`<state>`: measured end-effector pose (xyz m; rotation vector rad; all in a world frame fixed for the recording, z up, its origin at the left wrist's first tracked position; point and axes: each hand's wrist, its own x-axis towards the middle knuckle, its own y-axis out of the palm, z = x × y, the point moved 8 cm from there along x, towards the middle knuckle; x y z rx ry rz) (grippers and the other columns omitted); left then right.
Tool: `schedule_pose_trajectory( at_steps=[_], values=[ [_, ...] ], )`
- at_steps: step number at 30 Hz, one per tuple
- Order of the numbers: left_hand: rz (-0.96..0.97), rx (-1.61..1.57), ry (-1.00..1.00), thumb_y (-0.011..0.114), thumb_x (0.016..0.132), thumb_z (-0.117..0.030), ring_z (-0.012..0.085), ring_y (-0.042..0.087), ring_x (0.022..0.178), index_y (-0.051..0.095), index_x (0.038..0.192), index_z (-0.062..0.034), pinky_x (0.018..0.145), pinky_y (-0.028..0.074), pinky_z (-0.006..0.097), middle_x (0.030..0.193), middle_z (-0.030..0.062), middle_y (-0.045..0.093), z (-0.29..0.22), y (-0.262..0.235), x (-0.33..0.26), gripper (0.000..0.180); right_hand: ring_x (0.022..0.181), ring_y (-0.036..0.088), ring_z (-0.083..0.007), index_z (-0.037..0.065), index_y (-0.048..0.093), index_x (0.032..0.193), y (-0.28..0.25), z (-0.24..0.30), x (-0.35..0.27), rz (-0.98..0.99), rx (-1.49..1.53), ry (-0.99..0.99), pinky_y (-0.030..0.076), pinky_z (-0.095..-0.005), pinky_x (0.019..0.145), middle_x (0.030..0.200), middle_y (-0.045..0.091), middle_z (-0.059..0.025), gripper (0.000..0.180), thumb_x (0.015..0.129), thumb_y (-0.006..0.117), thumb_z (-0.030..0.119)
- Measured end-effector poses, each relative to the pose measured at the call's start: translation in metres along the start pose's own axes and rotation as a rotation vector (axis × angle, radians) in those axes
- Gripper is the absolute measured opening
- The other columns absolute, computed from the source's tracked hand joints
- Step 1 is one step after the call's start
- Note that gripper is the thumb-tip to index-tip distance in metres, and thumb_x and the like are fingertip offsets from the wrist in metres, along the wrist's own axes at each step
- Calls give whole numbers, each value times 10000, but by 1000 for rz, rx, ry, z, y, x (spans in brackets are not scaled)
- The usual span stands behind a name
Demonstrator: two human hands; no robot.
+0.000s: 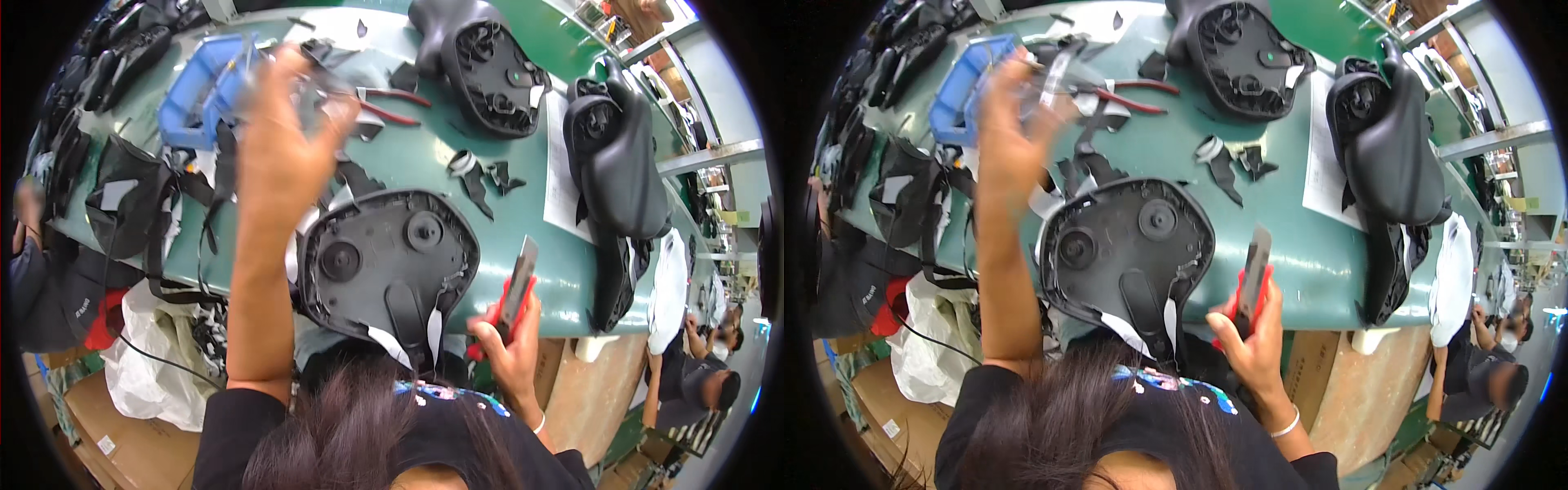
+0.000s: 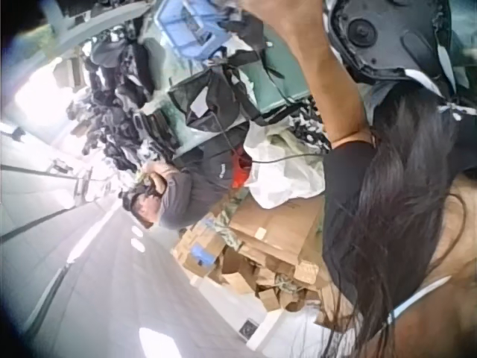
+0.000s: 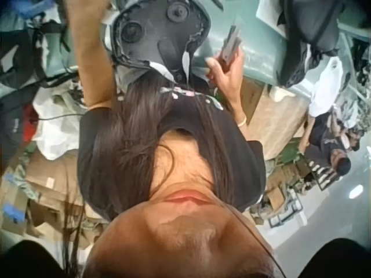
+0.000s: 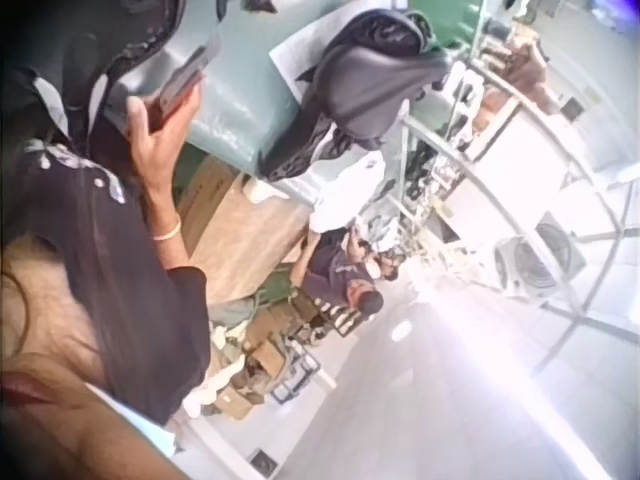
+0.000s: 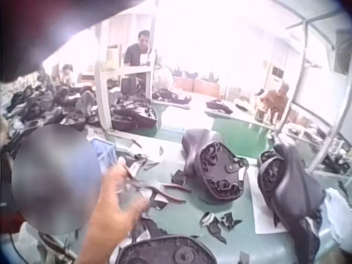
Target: The person uses a red utility knife to trim excess black material from the underside of bicycle seats. They repeatedly pick up seats from a green workbench, cut away loose edges and flaps, and place the trimmed seats back on the table. The process is repeated for multiple seats throughout the clip.
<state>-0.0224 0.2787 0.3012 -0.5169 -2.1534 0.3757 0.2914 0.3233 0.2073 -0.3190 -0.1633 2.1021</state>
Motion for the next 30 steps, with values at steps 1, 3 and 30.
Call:
schedule_pose_trajectory(
  at_steps=[1,3,30],
  values=[
    [156,216,63,708,777,-259,301,552,1001,475,1233,-91,866,422,418,1191,134,559,2,15,-14,539,680,526,-103,11,277,1359,11,-2,19,36,12,-59,466,-232,581,855,506,-43,731,779,715,89],
    [407,183,66,705,774,-332,313,575,948,595,1126,-80,826,447,427,1071,111,632,2,30,-29,447,709,522,-101,16,289,1354,31,7,49,115,65,-73,460,-239,586,884,500,-39,787,736,764,119],
    [716,-927,-1059,615,843,-268,162,642,799,525,1150,27,696,544,277,987,107,626,53,119,-49,436,718,589,-106,22,581,1178,3,52,164,233,-191,-198,467,-258,565,896,649,-51,399,811,699,125]
  ],
)
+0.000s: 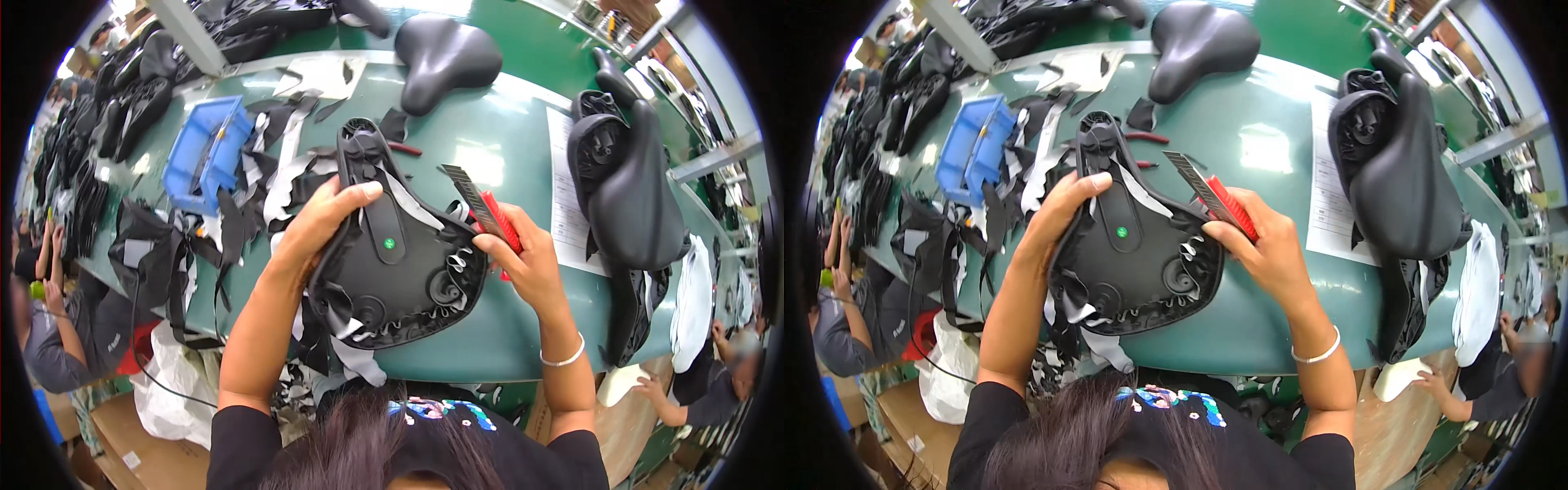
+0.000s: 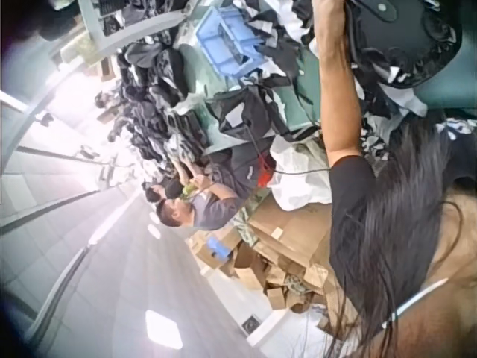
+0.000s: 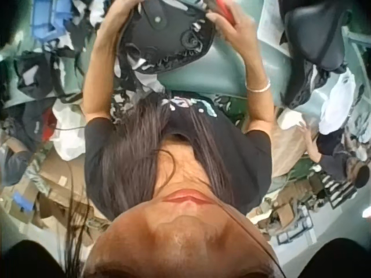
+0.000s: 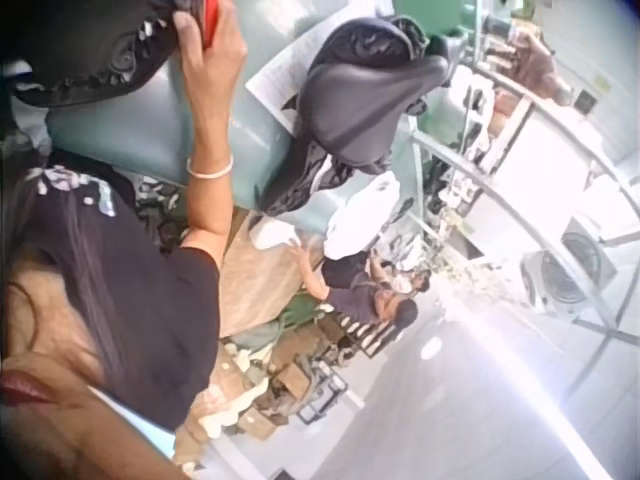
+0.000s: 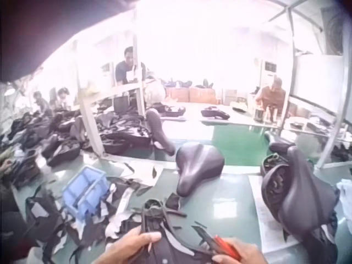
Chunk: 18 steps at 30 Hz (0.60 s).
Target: The person uses a red utility knife to trim excess black material from the underside of bicycle seats. They repeatedly pick up seats from a green workbench, cut away loose edges and flaps, and place the trimmed seats back on the table. The process is repeated for multiple seats throughout the clip.
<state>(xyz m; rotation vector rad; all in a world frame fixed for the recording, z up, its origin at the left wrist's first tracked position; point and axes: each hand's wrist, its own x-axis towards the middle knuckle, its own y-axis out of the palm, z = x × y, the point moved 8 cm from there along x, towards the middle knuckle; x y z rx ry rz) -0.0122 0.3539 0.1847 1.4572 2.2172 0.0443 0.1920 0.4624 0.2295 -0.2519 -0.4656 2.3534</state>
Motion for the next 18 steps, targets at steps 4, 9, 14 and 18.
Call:
schedule_pose_trajectory(
  at_steps=[4,9,14,18],
  values=[
    [-5,49,76,638,827,-296,122,591,787,518,1163,8,690,507,260,954,69,585,-19,-14,-19,469,643,554,-171,93,594,1191,3,25,-39,-98,-435,-585,455,-288,524,833,607,-60,413,785,655,47],
    [48,302,52,594,817,-253,105,571,745,570,1110,0,677,488,240,897,44,590,-48,14,-22,389,587,503,-233,192,511,1296,18,51,-41,134,-909,-709,444,-355,510,735,483,-72,566,756,574,36],
    [-103,434,86,602,775,-283,107,545,723,575,1019,6,674,467,254,854,48,571,-40,-10,-25,379,549,514,-303,173,398,1376,34,6,-83,144,-901,-375,425,-419,465,721,469,-127,592,815,530,35],
    [-296,248,153,617,768,-295,111,525,695,568,1010,20,649,451,262,831,42,558,-19,-26,-51,400,637,585,-413,111,364,1390,59,-5,-127,-39,-469,-128,482,-448,550,796,579,-217,612,831,593,13]
  ],
)
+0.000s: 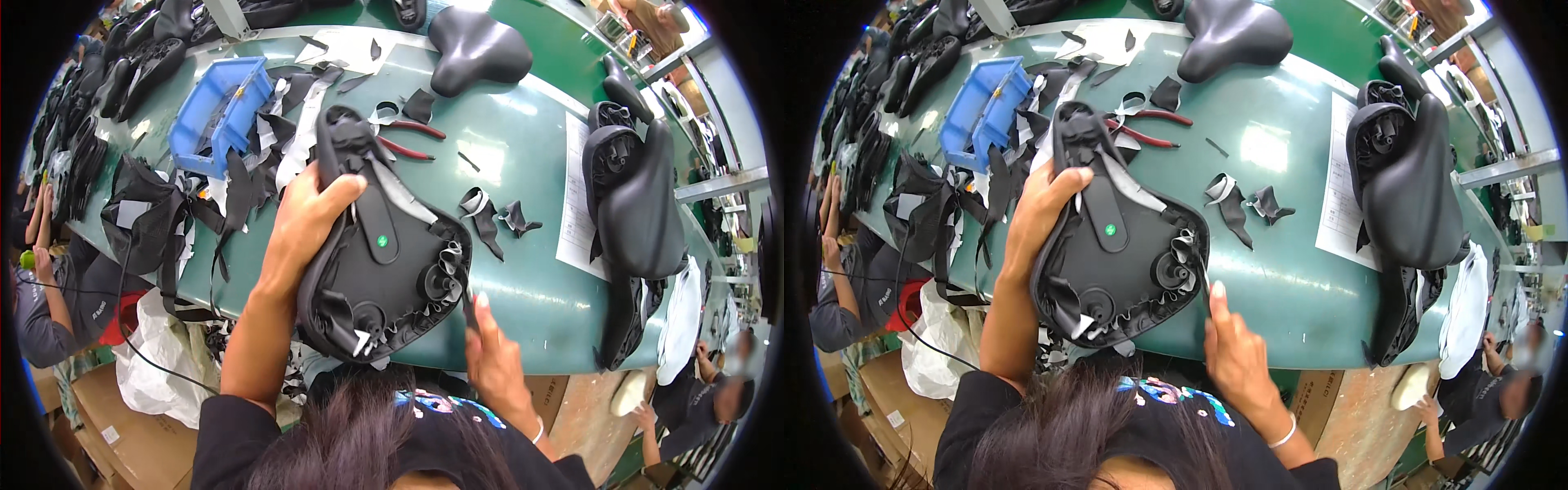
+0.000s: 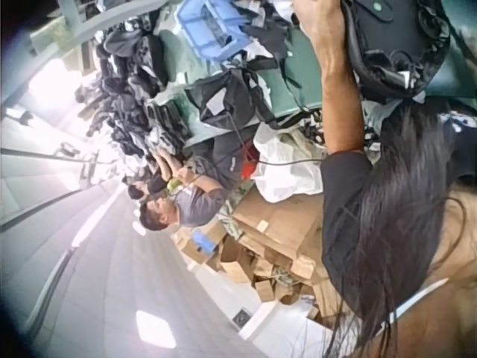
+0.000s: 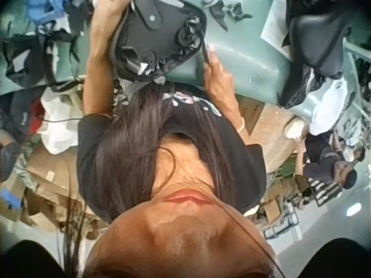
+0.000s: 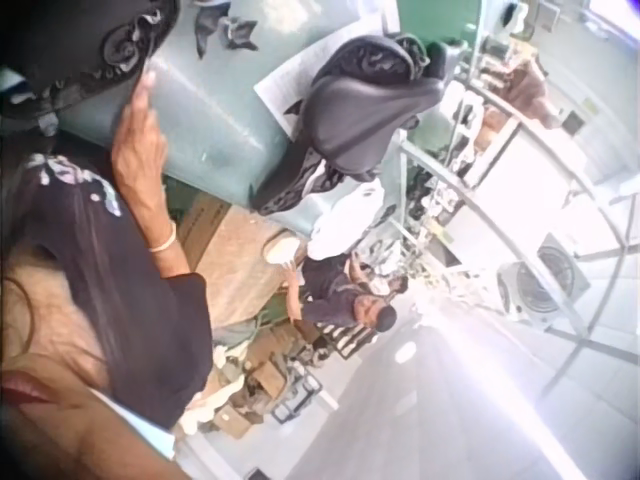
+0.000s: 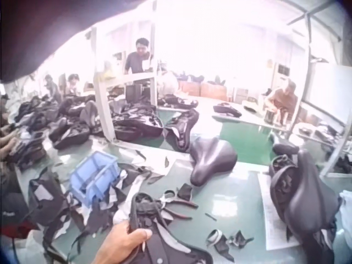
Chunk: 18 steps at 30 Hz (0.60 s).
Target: The person uses a red utility knife to trim excess black material from the underside of bicycle seats. They repeatedly pick up seats from a green workbench, cut away loose edges and flaps, and place the trimmed seats back on the table. The process is repeated for multiple seats throughout the clip.
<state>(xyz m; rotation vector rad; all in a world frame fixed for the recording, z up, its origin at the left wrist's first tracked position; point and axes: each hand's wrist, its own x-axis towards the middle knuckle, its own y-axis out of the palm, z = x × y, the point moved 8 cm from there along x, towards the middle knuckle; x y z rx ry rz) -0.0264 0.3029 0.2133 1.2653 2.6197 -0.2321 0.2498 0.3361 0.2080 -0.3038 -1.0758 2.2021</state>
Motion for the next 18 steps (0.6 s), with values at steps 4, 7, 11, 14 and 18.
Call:
schedule_pose_trajectory(
  at_steps=[4,7,11,14,18],
  values=[
    [-108,-122,25,627,787,-268,102,508,769,541,1078,28,702,440,249,868,34,549,13,-16,-28,424,878,661,-368,63,399,1341,-6,-15,-15,104,284,205,530,-364,730,1125,601,-259,499,873,573,44],
    [-158,-240,20,644,792,-243,104,493,800,536,1083,22,727,428,251,897,31,538,16,-17,-44,408,882,664,-214,34,406,1323,-23,-6,31,-153,329,58,528,-308,726,1154,604,-181,537,836,635,44],
    [-237,-260,73,658,802,-254,109,493,868,498,1128,35,788,426,265,952,46,535,23,-25,-58,464,841,640,-157,23,416,1297,-22,31,99,-147,198,-250,516,-281,673,1175,584,-133,546,797,636,23],
    [-474,40,236,735,755,-217,199,518,965,418,1196,39,879,416,331,1066,117,523,40,-51,-73,602,724,592,-116,24,450,1254,-42,-18,106,-252,609,9,484,-242,585,1032,587,-93,484,794,601,22],
    [-473,991,663,772,677,-218,308,448,1132,462,1229,-42,972,336,413,1150,155,504,-27,-14,-84,657,626,501,-64,7,446,1268,-50,-29,95,-265,741,213,431,-197,539,912,557,-38,504,787,597,15]
  ],
)
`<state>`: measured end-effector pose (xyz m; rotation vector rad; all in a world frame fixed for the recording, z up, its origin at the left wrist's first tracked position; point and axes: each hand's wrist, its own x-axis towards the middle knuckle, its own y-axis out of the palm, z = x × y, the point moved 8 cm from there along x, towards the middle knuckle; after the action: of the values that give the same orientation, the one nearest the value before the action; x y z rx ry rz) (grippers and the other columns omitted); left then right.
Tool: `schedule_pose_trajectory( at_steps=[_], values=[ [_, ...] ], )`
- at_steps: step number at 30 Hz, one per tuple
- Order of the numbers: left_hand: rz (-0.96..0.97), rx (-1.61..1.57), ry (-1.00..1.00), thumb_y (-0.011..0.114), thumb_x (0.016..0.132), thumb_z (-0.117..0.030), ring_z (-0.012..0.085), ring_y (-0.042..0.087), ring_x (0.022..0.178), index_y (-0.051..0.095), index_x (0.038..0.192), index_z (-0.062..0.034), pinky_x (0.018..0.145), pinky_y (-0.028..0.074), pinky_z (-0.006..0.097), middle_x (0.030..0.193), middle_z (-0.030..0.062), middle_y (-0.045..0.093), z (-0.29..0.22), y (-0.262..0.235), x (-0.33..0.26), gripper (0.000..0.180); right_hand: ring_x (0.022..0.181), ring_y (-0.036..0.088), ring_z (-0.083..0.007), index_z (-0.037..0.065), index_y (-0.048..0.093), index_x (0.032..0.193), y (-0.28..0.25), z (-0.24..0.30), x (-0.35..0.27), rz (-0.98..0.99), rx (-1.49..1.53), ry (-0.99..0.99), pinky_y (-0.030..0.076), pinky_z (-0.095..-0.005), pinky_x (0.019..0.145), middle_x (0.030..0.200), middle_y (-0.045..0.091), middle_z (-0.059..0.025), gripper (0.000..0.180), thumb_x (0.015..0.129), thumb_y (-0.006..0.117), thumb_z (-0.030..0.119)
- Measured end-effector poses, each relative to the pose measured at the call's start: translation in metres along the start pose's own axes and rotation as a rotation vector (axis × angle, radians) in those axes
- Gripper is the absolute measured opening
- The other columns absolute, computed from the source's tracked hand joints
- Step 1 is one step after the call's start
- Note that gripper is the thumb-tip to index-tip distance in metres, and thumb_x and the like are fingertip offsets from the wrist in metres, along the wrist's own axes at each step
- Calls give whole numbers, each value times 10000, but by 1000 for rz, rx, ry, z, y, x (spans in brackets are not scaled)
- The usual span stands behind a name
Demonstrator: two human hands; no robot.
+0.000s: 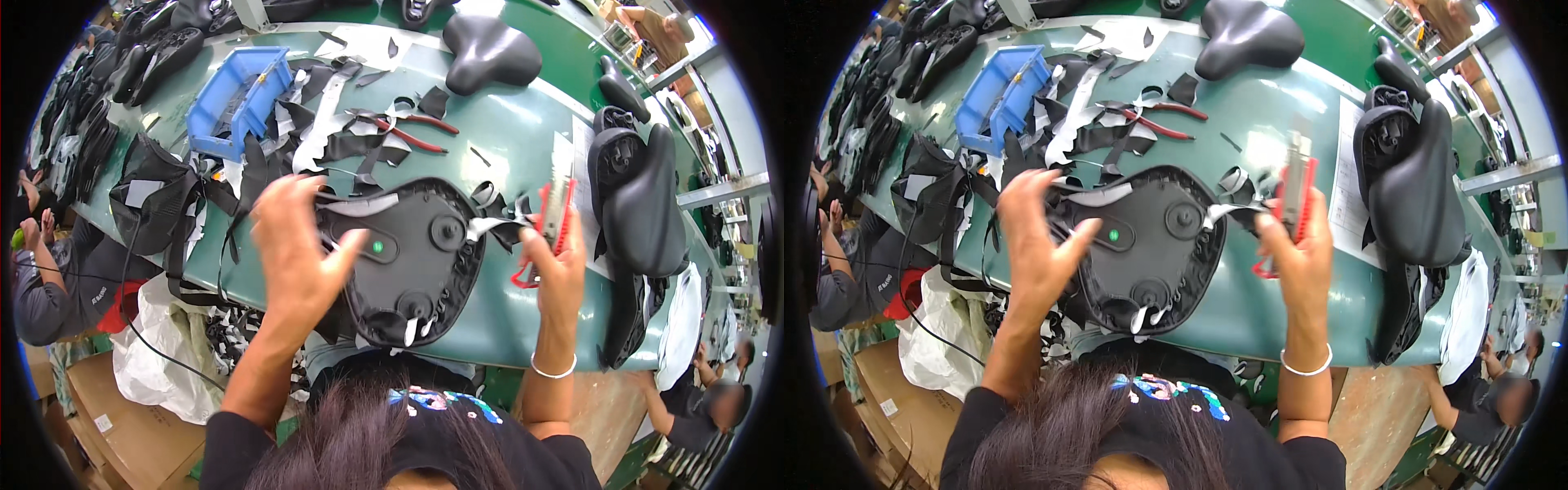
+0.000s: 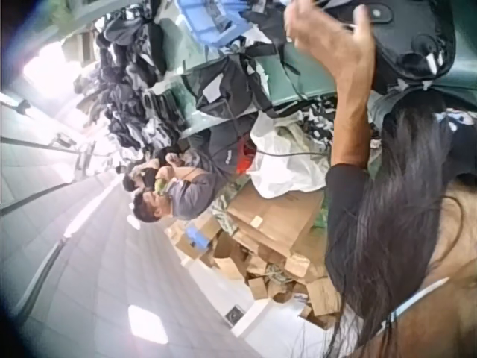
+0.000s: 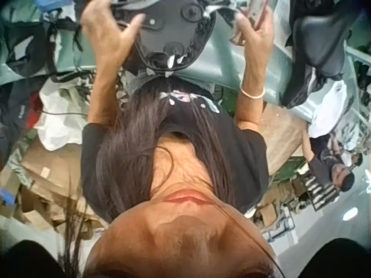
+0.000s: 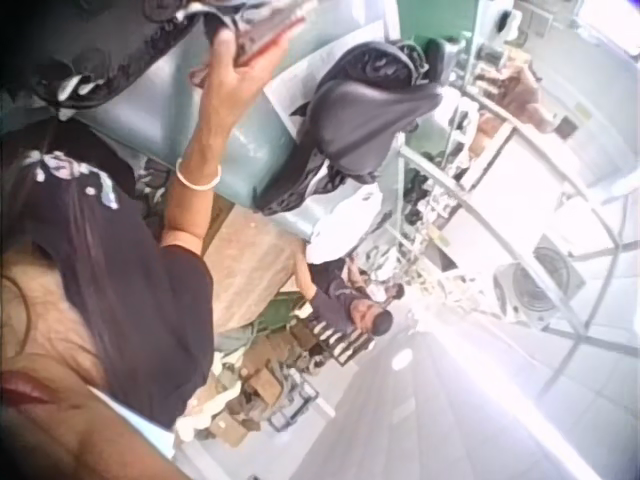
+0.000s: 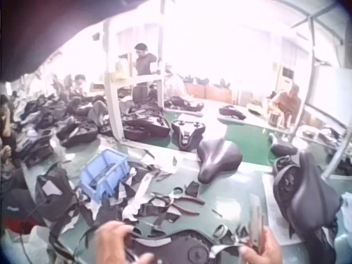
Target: The person uses a red utility knife to trim excess black material from the underside of bicycle seats. They repeatedly pick up seats from a green workbench, cut away loose edges and flaps, and place the trimmed seats back on the table. The process is repeated for multiple seats throughout the clip.
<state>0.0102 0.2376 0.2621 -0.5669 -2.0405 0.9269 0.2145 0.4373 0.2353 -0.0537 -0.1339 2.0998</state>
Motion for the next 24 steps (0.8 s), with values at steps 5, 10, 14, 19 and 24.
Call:
schedule_pose_trajectory(
  at_steps=[5,10,14,19,24],
  values=[
    [390,-258,456,689,703,-180,250,509,844,590,939,-63,753,339,384,862,70,557,-85,69,32,281,764,616,-151,9,436,1303,42,31,-26,314,-179,-151,484,-246,644,924,623,-79,535,818,658,60],
    [444,-475,385,647,721,-120,233,507,718,638,783,-76,709,313,349,690,69,539,-74,88,36,76,635,608,-234,96,461,1335,-3,15,-29,313,-737,-473,482,-290,561,795,617,-89,536,828,627,40],
    [506,-637,164,610,792,-169,199,553,688,649,762,-66,712,345,327,690,63,596,-66,87,46,114,501,533,-237,206,456,1357,27,13,-32,404,-1062,-559,416,-366,453,648,512,-62,597,803,605,40],
    [165,-1911,-587,559,854,-209,117,514,596,602,675,-75,623,362,252,590,0,530,-17,83,53,227,451,544,-313,144,399,1386,28,5,-92,330,-1113,-238,400,-419,427,614,545,-130,588,827,569,88],
    [406,-1242,15,611,781,-153,191,499,655,597,907,-32,683,416,309,739,59,551,-53,58,63,175,465,542,-326,129,418,1362,35,18,-58,264,-1166,-286,391,-419,436,617,578,-114,522,860,562,143]
  ],
)
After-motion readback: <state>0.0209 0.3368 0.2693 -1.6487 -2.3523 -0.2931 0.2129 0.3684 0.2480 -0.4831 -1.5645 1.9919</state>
